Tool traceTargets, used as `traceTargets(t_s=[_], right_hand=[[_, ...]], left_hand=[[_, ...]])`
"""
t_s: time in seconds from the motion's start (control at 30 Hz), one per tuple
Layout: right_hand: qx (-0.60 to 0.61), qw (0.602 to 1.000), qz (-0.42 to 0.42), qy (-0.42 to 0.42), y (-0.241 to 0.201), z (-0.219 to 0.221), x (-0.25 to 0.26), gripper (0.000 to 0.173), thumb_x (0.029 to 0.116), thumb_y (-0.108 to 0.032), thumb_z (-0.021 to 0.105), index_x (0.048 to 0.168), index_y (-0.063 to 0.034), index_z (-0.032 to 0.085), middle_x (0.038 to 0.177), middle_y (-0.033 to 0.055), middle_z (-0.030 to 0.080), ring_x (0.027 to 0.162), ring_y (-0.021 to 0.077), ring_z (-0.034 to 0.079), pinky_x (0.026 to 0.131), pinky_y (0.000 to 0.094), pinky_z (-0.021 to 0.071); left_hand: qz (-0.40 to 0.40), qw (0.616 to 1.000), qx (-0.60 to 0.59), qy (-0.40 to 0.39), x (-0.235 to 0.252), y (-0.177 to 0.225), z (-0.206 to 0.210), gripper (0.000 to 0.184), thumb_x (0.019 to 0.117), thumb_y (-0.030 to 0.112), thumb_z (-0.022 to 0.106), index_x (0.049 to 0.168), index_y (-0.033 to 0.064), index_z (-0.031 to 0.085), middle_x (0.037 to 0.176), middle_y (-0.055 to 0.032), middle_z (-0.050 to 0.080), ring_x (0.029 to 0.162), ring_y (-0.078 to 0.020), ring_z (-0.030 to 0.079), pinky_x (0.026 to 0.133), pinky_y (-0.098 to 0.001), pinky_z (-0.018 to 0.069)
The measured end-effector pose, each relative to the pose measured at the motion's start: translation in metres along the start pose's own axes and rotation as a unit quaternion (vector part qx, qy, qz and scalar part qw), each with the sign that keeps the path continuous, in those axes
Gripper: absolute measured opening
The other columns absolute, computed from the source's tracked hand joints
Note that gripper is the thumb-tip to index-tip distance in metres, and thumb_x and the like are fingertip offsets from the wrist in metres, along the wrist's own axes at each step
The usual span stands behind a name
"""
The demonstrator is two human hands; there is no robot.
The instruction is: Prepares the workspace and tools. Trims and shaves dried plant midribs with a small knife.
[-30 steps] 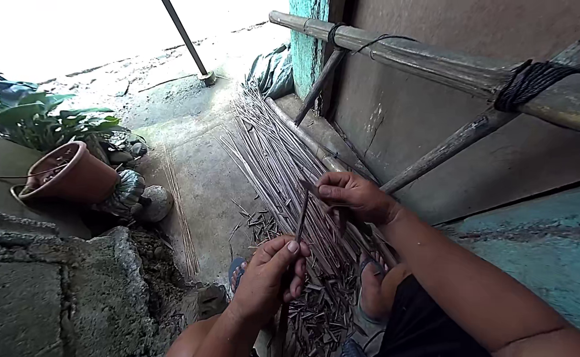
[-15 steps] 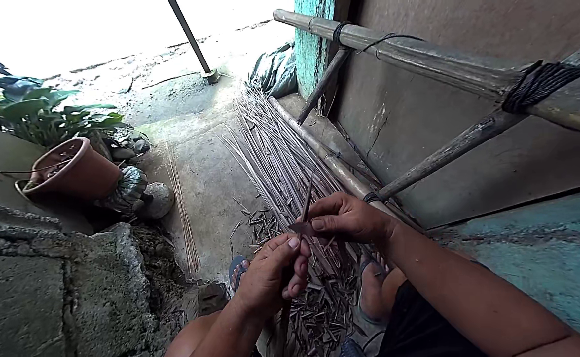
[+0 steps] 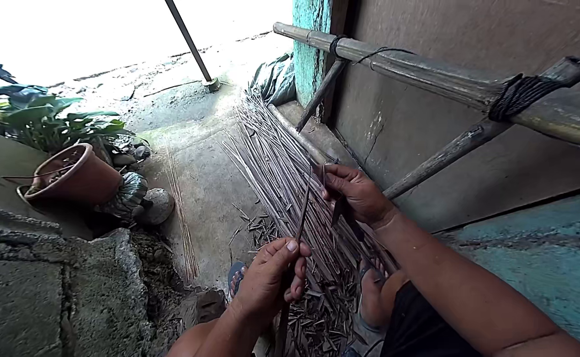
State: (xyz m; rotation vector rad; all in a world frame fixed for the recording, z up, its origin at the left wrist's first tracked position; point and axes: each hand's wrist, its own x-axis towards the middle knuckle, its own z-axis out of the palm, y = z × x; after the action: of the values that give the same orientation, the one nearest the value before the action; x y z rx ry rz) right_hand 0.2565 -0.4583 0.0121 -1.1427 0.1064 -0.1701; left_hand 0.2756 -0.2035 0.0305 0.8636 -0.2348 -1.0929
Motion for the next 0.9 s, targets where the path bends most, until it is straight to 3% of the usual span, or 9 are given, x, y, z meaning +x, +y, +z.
traceTargets(t_s=[0.1, 0.23, 0.3, 0.47, 0.73, 0.9], right_hand=[[-0.014, 0.997, 0.038, -0.066, -0.003, 0.0, -0.005, 0.024, 0.1044, -0.012, 0.051, 0.12, -0.0035, 0.067, 0.077, 0.0025, 0.066, 0.062, 0.0073, 0.063, 0.056, 0.0219, 0.0552], [-0.047, 0.963, 0.118, -0.236, 0.007, 0.012, -0.016, 0.021, 0.1046, -0.018, 0.056, 0.117, -0.0061, 0.067, 0.08, -0.0005, 0.068, 0.063, 0.0072, 0.064, 0.054, 0.0232, 0.0545], [-0.033, 0.953, 0.125, -0.273, 0.01, 0.015, -0.017, 0.016, 0.1037, -0.017, 0.057, 0.113, -0.008, 0.066, 0.08, -0.0003, 0.068, 0.064, 0.0072, 0.064, 0.055, 0.0233, 0.0547], [-0.009, 0.947, 0.08, -0.312, 0.01, 0.002, -0.009, 0.018, 0.1028, -0.015, 0.06, 0.114, -0.0067, 0.071, 0.08, 0.0005, 0.071, 0.062, 0.0055, 0.063, 0.055, 0.0214, 0.0539], [-0.057, 0.963, 0.031, -0.263, 0.007, -0.003, -0.004, 0.021, 0.1023, -0.015, 0.062, 0.117, -0.0059, 0.074, 0.083, -0.0005, 0.072, 0.065, 0.0052, 0.065, 0.06, 0.0221, 0.0566], [-0.056, 0.995, 0.012, -0.083, 0.0, -0.008, 0.001, 0.022, 0.1027, -0.013, 0.058, 0.115, -0.0038, 0.074, 0.076, 0.0019, 0.069, 0.062, 0.006, 0.063, 0.059, 0.0213, 0.0552]], left_hand=[[0.034, 0.998, 0.035, 0.044, 0.004, -0.002, -0.001, 0.031, 0.1096, 0.017, 0.044, 0.133, -0.0004, 0.054, 0.074, -0.0069, 0.064, 0.051, -0.0084, 0.059, 0.047, -0.0202, 0.0527], [0.067, 0.993, 0.046, 0.09, 0.007, -0.003, -0.003, 0.019, 0.1078, 0.012, 0.049, 0.114, -0.0005, 0.061, 0.088, -0.0134, 0.068, 0.057, -0.0103, 0.063, 0.05, -0.021, 0.0537], [0.054, 0.995, 0.026, 0.074, 0.006, -0.003, -0.002, 0.015, 0.106, 0.011, 0.05, 0.106, 0.0025, 0.062, 0.086, -0.0116, 0.068, 0.058, -0.0099, 0.063, 0.052, -0.021, 0.0542], [-0.01, 0.998, -0.055, 0.034, 0.004, 0.0, 0.002, 0.016, 0.105, 0.013, 0.054, 0.107, 0.0031, 0.066, 0.08, -0.0071, 0.066, 0.055, -0.0062, 0.061, 0.05, -0.0179, 0.0525], [-0.015, 0.997, -0.065, 0.045, 0.005, 0.004, 0.001, 0.016, 0.1047, 0.013, 0.054, 0.108, 0.0027, 0.067, 0.077, -0.0063, 0.066, 0.053, -0.006, 0.061, 0.049, -0.018, 0.053], [0.001, 0.998, -0.044, 0.045, 0.001, 0.004, -0.001, 0.017, 0.105, 0.011, 0.053, 0.108, 0.0009, 0.066, 0.079, -0.0077, 0.066, 0.054, -0.0063, 0.061, 0.049, -0.0182, 0.0528]])
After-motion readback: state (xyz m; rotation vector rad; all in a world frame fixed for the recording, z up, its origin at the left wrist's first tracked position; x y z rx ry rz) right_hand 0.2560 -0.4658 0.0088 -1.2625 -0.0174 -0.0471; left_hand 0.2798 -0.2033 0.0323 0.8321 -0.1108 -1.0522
